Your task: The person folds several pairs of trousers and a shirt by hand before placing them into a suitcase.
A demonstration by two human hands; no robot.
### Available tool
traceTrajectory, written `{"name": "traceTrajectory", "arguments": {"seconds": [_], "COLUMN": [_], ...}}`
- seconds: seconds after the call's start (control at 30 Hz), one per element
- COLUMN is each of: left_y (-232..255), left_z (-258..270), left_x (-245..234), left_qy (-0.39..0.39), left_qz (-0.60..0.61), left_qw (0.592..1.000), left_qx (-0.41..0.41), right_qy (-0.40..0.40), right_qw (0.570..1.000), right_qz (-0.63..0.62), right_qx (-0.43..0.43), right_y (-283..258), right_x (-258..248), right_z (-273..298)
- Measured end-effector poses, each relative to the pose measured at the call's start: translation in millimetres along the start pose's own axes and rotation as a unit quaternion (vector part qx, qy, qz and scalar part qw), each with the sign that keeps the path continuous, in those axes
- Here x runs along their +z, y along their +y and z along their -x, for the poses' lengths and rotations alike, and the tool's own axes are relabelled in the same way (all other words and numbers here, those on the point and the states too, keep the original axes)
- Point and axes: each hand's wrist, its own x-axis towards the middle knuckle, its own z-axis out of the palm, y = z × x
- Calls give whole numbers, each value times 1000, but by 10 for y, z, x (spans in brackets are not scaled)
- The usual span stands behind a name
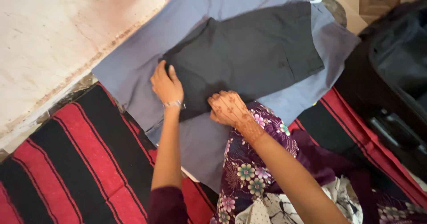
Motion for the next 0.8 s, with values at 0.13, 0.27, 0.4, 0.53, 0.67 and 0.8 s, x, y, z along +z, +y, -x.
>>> {"name": "traceTrajectory", "arguments": {"seconds": [0.13, 0.27, 0.4, 0.53, 0.67, 0.8], "left_y": [-420, -621, -532, -223, 99, 165], "left_z": [-493, -614, -603, -618, -748, -935], "left_x": [331, 328, 396, 472, 520, 601], "left_qy": [-62, -142, -80, 21, -77, -177], "left_qz": [-33, 49, -9, -59, -9, 27], "left_qw": [994, 978, 989, 998, 995, 984], "left_qx": [-78, -142, -128, -7, 61, 0], "right_qy": [-26, -3, -48, -40, -32, -36], "right_qw": [999, 1000, 997, 997, 997, 997], "right_qz": [-13, -23, -38, -45, -44, -45], "right_qx": [18, 14, 44, 45, 47, 53], "right_y": [2, 31, 28, 33, 32, 23], "right_x": [-1, -6, -40, -61, -59, -79], "right_z": [-53, -75, -119, -137, -133, -143]}}
